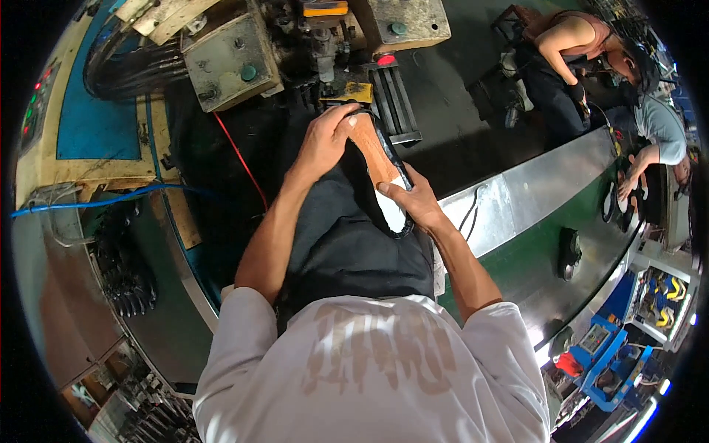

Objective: Operate a shoe lasting machine to shape the upper of the shoe over the last.

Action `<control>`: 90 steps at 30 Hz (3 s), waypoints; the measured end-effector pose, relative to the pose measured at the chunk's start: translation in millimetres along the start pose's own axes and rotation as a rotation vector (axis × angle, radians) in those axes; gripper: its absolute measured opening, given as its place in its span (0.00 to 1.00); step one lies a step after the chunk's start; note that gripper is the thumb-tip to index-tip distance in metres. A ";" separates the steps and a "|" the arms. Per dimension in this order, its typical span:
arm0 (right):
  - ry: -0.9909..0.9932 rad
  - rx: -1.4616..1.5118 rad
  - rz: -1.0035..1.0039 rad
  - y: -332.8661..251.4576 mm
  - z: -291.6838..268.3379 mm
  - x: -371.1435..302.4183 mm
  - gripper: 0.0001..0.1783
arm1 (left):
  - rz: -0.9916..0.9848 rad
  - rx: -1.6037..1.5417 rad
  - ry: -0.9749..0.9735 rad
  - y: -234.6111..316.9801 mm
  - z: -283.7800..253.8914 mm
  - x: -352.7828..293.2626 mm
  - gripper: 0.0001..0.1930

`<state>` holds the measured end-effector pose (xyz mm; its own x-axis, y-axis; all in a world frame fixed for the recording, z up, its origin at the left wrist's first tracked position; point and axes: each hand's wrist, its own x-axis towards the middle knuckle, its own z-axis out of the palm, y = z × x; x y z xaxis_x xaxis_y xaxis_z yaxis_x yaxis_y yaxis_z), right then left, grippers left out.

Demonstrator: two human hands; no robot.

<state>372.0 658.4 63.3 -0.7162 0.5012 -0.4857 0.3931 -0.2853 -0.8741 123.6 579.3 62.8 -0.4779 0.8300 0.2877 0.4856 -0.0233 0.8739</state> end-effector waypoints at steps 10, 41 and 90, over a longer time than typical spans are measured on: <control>0.103 -0.088 0.048 -6.5 9.4 -5.0 0.48 | -0.187 0.224 0.149 1.3 32.3 2.3 0.12; -0.110 0.100 0.144 -0.5 -17.3 12.3 0.52 | -0.260 -0.224 0.067 -22.3 38.6 4.9 0.29; 0.522 -1.147 -0.845 -295.8 85.7 245.4 0.44 | -0.212 0.581 0.150 -132.0 -3.8 18.2 0.14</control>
<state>30.5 795.8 203.4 -0.7729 0.4815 0.4133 0.3828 0.8732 -0.3016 48.0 595.4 -45.8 -0.6840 0.6956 0.2199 0.6671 0.4743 0.5745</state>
